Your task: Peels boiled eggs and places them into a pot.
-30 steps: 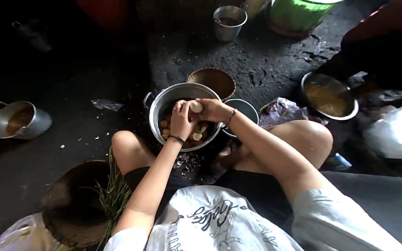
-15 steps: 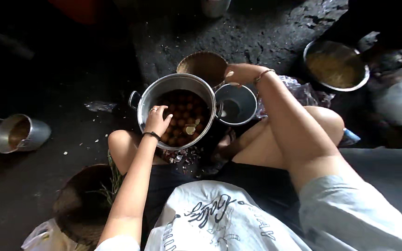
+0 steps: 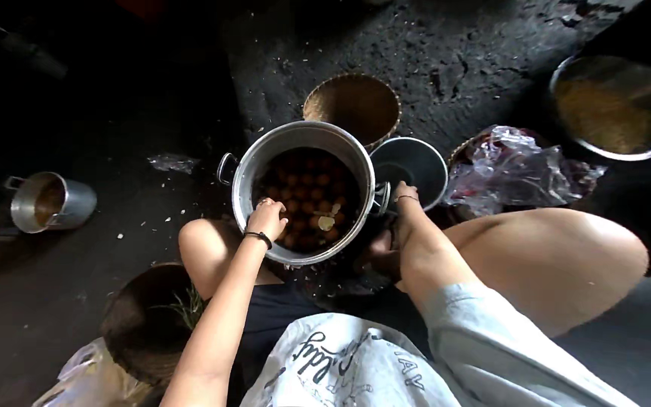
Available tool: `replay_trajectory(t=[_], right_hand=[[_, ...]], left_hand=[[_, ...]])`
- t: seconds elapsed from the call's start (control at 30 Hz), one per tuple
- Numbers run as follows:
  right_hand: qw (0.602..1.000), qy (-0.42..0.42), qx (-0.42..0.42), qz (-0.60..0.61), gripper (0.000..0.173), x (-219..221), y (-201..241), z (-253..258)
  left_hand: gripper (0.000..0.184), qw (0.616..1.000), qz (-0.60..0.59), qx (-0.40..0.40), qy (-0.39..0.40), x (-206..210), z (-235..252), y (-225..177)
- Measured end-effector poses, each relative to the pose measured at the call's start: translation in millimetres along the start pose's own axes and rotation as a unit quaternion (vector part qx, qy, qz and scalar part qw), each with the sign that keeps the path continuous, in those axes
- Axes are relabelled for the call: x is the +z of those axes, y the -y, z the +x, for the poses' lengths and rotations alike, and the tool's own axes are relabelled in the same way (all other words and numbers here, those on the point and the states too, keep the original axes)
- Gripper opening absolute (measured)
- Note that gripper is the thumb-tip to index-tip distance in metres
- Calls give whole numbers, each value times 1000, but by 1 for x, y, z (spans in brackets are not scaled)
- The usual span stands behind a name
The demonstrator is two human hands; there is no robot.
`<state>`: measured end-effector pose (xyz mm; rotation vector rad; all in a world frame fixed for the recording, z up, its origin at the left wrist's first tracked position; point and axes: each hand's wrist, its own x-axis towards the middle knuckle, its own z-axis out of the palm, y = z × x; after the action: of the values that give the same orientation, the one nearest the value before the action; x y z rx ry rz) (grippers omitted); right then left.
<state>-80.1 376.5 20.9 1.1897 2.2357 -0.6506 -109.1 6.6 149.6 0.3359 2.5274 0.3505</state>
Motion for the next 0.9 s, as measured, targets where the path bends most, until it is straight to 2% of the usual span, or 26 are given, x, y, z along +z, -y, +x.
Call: replay_trajectory(t=[0.1,0.2,0.27,0.37,0.43,0.5,0.57,0.67,0.73,0.8,0.9], right_hand=[[999,7,-17,-33,70,-10,1,9],[998,-32,-52,1,59,-54,22,5],[989,-78,-111,54,47,-100,48,-11],[951,-143,-257,89,37,-166,96,-52],[913,-167,-356,109,35,-191,127,-96],[870,-165,-455,92,32,-198,152,-145],[837,-132,-530,38,30,-179,169,-185],[830,-61,-540,-126,24,-120,181,-218],[843,-9,-483,-236,25,-74,182,-225],[855,25,-413,-312,27,-34,180,-217],[872,36,-339,-350,32,4,177,-202]], left_hand=[[52,997,39,-34,65,2,16,-16],[69,993,63,-53,81,2,23,-38],[66,992,84,-49,78,4,30,-46],[53,989,118,-48,70,11,38,-49],[45,988,129,-53,71,14,41,-52],[49,989,128,-48,55,13,42,-53],[64,993,109,-42,23,10,38,-51],[75,997,48,-56,-17,-10,21,-47],[71,997,-2,-70,-26,-29,1,-40],[63,989,-117,-56,-77,-34,-20,-26],[53,949,-286,-28,-131,-27,-48,-11]])
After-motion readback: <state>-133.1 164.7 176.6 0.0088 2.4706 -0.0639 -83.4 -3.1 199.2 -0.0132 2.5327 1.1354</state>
